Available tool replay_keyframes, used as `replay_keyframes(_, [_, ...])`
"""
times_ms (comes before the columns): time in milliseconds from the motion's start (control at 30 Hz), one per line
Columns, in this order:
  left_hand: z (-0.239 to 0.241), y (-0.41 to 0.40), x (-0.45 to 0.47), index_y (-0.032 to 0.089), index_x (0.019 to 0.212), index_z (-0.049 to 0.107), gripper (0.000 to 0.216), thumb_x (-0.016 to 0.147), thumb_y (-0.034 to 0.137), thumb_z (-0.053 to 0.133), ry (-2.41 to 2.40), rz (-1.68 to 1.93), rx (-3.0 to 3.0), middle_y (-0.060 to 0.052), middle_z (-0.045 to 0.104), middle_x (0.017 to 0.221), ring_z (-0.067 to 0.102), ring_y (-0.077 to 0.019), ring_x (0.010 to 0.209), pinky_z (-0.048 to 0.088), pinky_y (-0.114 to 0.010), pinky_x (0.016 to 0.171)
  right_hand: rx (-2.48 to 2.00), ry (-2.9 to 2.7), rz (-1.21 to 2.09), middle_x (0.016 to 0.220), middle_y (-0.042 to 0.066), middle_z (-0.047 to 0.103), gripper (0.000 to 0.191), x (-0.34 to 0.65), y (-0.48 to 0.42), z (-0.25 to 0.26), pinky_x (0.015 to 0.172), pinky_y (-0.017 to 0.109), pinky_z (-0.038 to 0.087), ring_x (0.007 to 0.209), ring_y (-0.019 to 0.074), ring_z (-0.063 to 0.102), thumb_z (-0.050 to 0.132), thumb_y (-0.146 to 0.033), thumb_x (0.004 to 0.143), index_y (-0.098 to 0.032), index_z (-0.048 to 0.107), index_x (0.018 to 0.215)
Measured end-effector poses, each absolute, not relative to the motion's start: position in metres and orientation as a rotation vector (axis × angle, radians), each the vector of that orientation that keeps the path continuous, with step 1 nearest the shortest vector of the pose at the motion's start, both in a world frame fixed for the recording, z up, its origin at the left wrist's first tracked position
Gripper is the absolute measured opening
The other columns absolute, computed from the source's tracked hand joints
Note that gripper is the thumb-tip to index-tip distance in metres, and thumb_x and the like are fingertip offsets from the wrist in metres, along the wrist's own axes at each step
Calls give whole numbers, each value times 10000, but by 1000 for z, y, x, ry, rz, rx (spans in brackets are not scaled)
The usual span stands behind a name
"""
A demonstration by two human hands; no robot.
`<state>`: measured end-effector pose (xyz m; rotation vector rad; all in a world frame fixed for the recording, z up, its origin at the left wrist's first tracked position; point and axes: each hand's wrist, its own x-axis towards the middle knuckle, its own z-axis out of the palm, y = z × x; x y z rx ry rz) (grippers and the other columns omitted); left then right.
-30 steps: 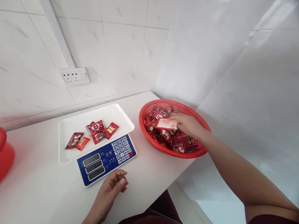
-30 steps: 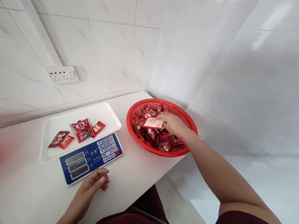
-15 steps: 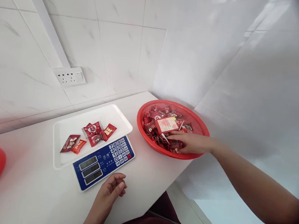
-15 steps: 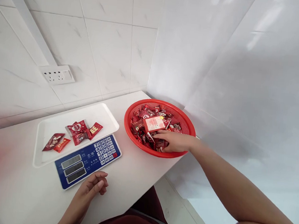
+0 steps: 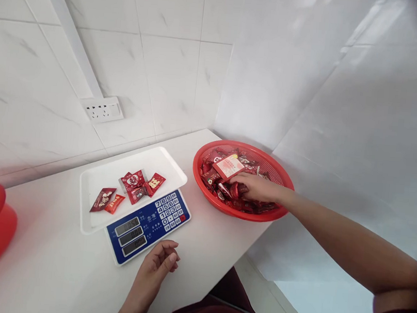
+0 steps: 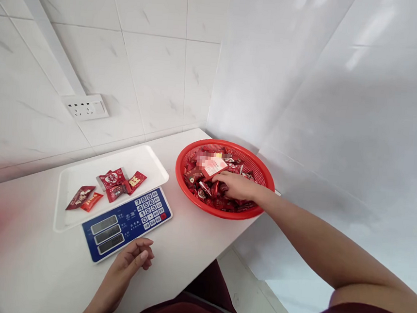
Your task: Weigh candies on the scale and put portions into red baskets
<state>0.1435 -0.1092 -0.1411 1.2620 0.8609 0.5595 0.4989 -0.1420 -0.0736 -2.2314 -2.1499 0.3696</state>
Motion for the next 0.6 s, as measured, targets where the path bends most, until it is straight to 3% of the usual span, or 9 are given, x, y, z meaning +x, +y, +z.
replay_keyframes(167, [-142, -109, 143, 188, 940, 604, 380, 740, 511, 599, 858, 558, 1273, -18, 582, 739, 521, -153, 668, 431, -284, 663, -2136, -2017, 301, 1282, 55, 518, 536, 512, -124, -52, 889, 349, 448, 1111, 244, 533, 520, -62, 688, -267, 566, 1181])
replay_keyframes(333, [-144, -108, 144, 185, 930, 609, 388, 725, 514, 618, 857, 564, 1266, -17, 581, 737, 521, -152, 662, 426, -279, 653, -2011, -1762, 315, 1299, 50, 521, 566, 509, -103, -33, 901, 357, 467, 1118, 235, 534, 609, -147, 710, -256, 506, 1256])
replay_keyframes(500, [-143, -108, 143, 186, 937, 608, 397, 727, 522, 612, 859, 572, 1269, -21, 587, 736, 522, -156, 666, 425, -277, 655, -1945, -1520, 666, 1224, 35, 599, 560, 506, -98, -9, 773, 319, 549, 1035, 215, 599, 543, -370, 827, -282, 385, 1357])
replay_keyframes(600, [-142, -108, 143, 186, 930, 610, 397, 723, 525, 611, 870, 583, 1269, -22, 586, 731, 523, -159, 661, 428, -281, 652, -2015, -1417, 634, 1199, 47, 614, 480, 516, -106, 1, 705, 308, 566, 953, 218, 635, 531, -393, 830, -254, 476, 1286])
